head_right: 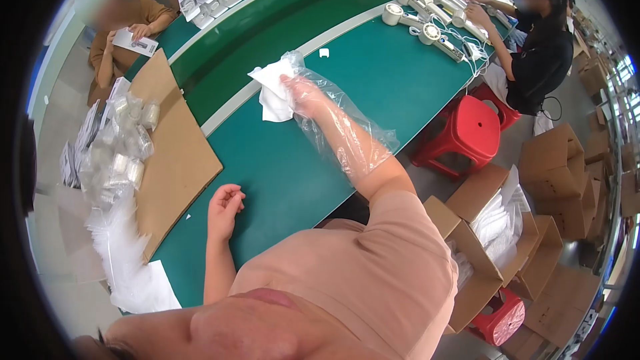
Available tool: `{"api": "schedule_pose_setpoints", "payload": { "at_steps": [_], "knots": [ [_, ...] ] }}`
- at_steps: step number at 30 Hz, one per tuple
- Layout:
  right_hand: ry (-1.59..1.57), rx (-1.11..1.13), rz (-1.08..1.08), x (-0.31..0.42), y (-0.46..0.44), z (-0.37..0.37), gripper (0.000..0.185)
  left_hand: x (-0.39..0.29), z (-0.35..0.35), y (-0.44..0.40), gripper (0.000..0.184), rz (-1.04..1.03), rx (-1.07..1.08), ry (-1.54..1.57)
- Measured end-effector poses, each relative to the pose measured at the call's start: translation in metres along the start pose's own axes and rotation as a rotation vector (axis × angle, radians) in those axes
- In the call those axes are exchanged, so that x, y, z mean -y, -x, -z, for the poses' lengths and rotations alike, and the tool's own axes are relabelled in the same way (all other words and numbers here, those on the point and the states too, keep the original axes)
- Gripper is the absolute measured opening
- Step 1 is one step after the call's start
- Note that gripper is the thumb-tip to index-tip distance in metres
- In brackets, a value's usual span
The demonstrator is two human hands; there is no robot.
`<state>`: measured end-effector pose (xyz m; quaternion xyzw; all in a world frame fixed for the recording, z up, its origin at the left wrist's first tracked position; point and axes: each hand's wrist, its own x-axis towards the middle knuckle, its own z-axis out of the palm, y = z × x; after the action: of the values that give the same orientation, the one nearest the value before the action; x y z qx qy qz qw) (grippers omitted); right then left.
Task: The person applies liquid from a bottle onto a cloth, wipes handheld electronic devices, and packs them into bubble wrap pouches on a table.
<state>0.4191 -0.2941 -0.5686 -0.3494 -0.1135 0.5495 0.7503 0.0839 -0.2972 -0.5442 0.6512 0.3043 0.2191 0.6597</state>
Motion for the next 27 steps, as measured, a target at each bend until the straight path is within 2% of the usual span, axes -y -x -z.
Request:
{"api": "schedule_pose_setpoints", "payload": {
  "at_steps": [5,7,12,15,17,27],
  "knots": [
    [-0.006,-0.031,-0.019,0.005,0.012,-0.016,0.038,-0.001,0.011,-0.003,0.016,0.069,-0.005,0.147],
    [-0.031,-0.049,-0.02,0.007,0.015,-0.018,0.031,0.002,0.011,-0.003,0.016,0.095,0.01,0.192],
    [-0.031,-0.029,-0.035,0.007,0.013,-0.014,0.03,0.003,0.009,-0.002,0.016,0.048,0.015,0.131],
    [-0.011,-0.007,-0.043,0.005,0.009,-0.01,0.037,0.004,0.011,-0.004,0.017,0.046,0.021,0.146],
    [-0.052,-0.058,-0.022,0.005,0.013,-0.016,0.03,0.003,0.011,-0.004,0.017,0.049,0.016,0.161],
    [-0.034,-0.022,-0.034,0.002,0.006,-0.008,0.03,0.002,0.013,-0.005,0.018,0.082,0.029,0.197]
  ]
}}
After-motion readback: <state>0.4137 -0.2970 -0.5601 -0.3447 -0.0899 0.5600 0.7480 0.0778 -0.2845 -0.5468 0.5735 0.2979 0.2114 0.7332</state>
